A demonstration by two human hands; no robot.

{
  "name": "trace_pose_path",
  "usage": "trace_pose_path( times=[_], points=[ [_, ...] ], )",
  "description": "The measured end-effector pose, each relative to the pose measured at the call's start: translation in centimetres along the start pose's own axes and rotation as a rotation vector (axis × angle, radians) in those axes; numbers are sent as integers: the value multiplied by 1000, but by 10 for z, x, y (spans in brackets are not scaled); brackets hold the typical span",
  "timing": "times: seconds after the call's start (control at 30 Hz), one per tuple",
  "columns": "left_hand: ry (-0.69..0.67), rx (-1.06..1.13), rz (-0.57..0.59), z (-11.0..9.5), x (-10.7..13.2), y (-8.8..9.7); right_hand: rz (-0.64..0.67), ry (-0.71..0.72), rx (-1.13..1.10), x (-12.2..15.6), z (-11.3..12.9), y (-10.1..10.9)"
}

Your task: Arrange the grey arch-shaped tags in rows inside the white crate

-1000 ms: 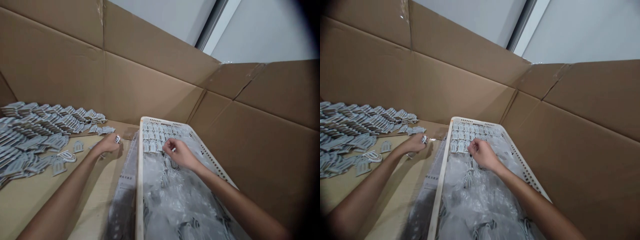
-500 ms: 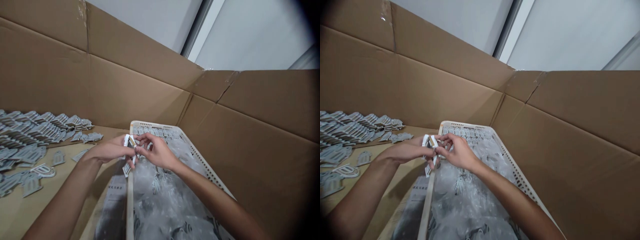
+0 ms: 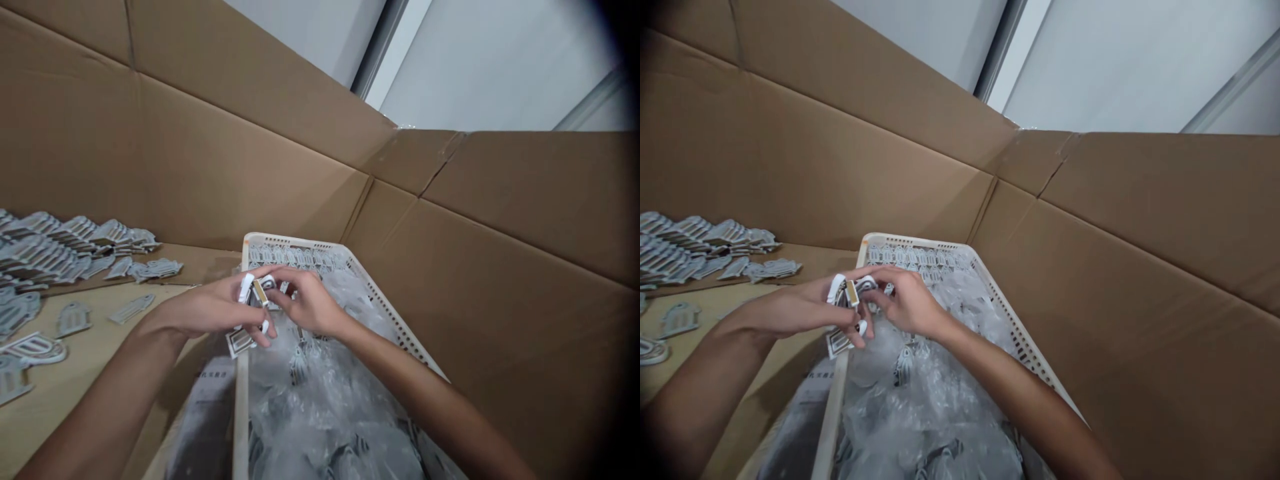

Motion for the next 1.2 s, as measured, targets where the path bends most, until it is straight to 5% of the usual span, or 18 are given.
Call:
trace_pose_path(
  times=[0.17, 0.37, 0.47, 0.6, 0.83, 1.2],
  points=[
    [-15, 30, -236, -12, 9, 10, -171, -109, -1, 0, -23, 41],
    [-181, 45, -430, -22, 14, 20, -67, -443, 201, 12, -91, 86],
    [-203, 52, -454, -24, 14, 18, -14, -610, 227, 22, -122, 82],
    [-203, 13, -483, -26, 12, 14, 42, -636, 123, 27, -142, 66],
    [-194, -43, -460, -26, 8, 8, -180, -752, 29, 13, -149, 61],
    [-92, -175, -550, -30, 2, -1, -8, -831, 130, 22, -152, 59]
  ],
)
Point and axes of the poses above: each hand's wrist, its own x-axis away from the middle knuckle, its own y-axis out of the back of the hand, z = x × y, the point moved 2 cm from there along -x, towards the middle knuckle, and after that the axes turned 4 degrees about -z, right-handed, at the moved point
